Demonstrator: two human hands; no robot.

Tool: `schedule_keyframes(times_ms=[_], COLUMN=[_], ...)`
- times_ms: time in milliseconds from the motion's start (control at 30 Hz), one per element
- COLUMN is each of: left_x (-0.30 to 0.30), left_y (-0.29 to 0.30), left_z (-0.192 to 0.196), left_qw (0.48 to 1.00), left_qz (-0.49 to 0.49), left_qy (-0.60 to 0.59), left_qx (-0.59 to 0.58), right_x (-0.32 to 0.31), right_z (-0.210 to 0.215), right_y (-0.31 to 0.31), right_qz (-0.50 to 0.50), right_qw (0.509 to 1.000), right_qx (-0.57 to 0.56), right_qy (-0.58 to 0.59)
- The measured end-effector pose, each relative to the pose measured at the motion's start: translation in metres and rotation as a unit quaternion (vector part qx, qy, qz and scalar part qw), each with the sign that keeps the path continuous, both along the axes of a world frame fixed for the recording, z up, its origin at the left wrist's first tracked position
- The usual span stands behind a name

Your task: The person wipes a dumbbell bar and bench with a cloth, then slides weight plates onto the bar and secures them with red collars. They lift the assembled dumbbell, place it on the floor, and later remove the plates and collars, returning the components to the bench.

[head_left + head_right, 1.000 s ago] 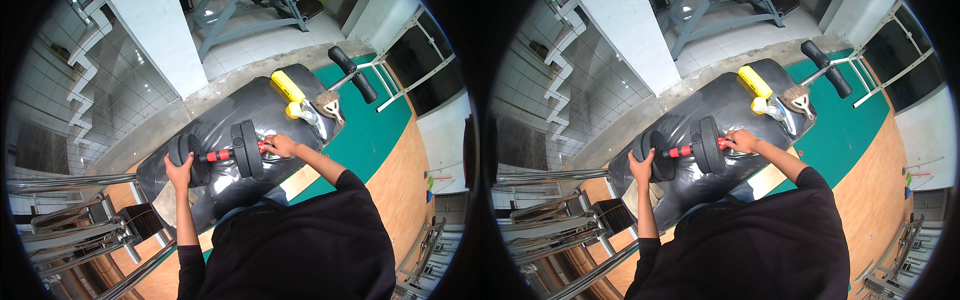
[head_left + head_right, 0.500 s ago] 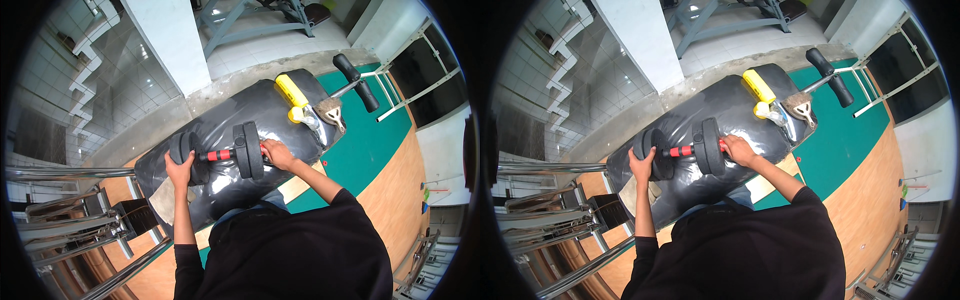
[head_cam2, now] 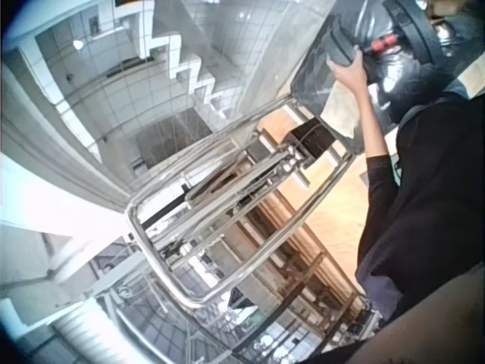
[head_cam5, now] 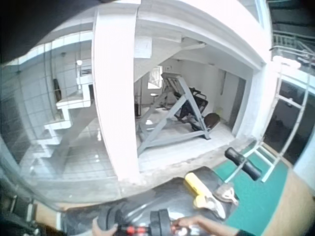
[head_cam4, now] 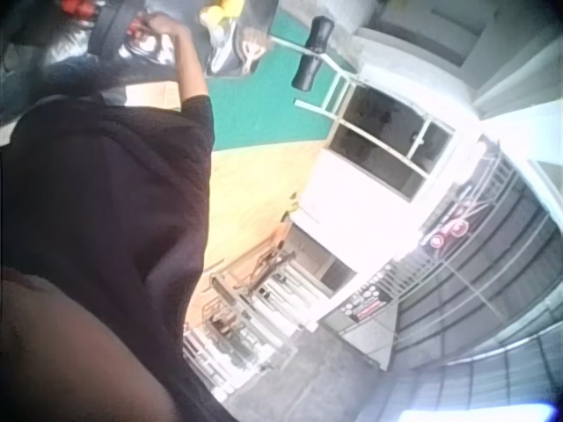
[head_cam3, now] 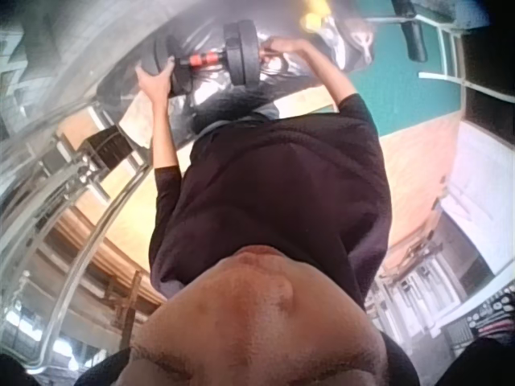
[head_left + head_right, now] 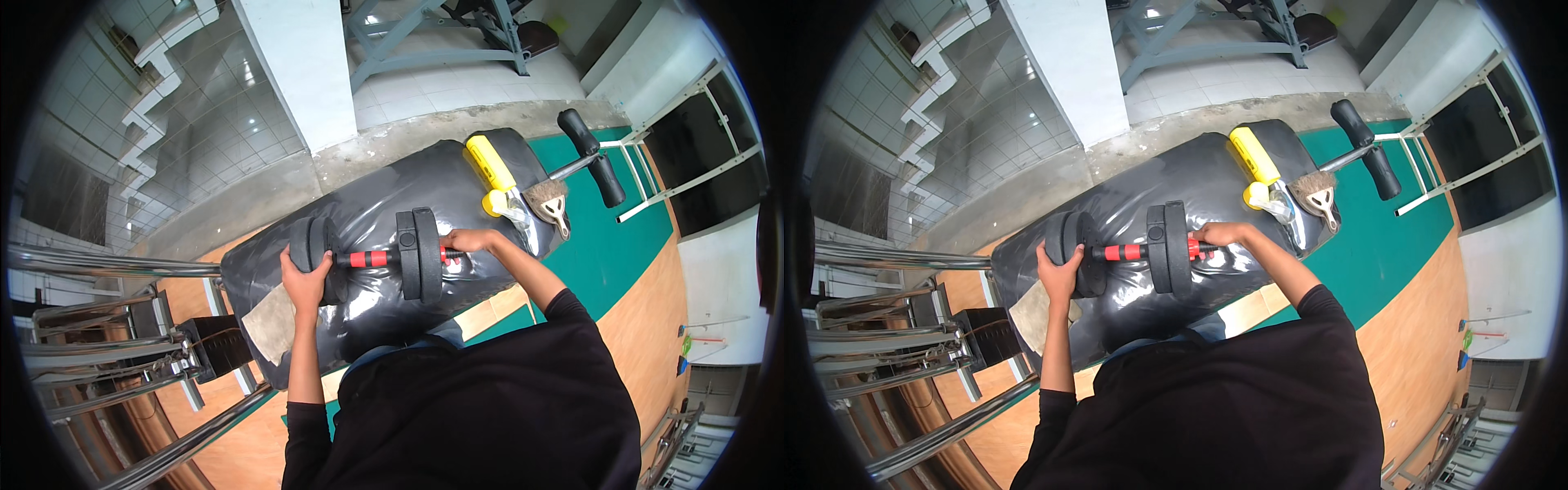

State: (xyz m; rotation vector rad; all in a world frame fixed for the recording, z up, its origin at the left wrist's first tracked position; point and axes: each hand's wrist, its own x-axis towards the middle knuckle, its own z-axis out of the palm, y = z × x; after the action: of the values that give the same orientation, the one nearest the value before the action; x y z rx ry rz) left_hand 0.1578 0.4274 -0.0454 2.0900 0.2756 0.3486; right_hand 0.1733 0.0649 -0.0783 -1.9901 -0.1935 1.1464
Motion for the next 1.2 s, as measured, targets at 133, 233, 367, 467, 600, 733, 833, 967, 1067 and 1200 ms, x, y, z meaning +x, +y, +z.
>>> schedule_keyframes(times_ms=[133,233,367,467,600,733,833,967,1067,1200], left_x=[0.0,0.0,0.001,0.011,0.017,0.011,0.007,0.005,0.007,0.001], left_y=[-0.002,-0.003,-0.001,-0.004,-0.002,0.005,0.013,0.022,0.025,0.021], left_z=[0.002,0.003,-0.002,0.0,0.005,0.015,0.009,0.006,-0.002,-0.001], left_qw=[1.0,1.0,0.999,1.0,0.996,0.994,0.995,0.997,0.996,0.997], left_qz=[0.013,0.02,0.022,0.009,0.031,0.045,0.04,0.027,0.023,0.033], left_qy=[-0.006,-0.004,-0.011,-0.002,-0.007,0.014,0.013,0.019,0.015,-0.047], left_qx=[0.013,0.02,0.025,0.011,0.08,0.097,0.09,0.075,0.08,0.049], right_x=[0.021,0.027,0.032,0.032,0.004,-0.031,-0.05,-0.058,-0.058,-0.065], right_z=[0.005,0.001,0.011,-0.003,0.001,-0.016,-0.032,-0.038,-0.057,-0.056], right_y=[0.0,0.0,0.004,-0.003,0.009,0.019,0.031,0.046,0.045,0.047], right_qz=[0.061,0.086,0.029,0.031,-0.097,-0.219,-0.341,-0.441,-0.453,-0.486], right_qw=[0.994,0.995,0.995,0.997,0.989,0.919,0.895,0.856,0.809,0.788], right_qx=[0.005,0.031,0.02,0.019,-0.046,-0.095,-0.045,0.013,-0.001,-0.031], right_qy=[0.091,0.034,0.097,0.073,-0.096,-0.314,-0.284,-0.271,-0.376,-0.377])
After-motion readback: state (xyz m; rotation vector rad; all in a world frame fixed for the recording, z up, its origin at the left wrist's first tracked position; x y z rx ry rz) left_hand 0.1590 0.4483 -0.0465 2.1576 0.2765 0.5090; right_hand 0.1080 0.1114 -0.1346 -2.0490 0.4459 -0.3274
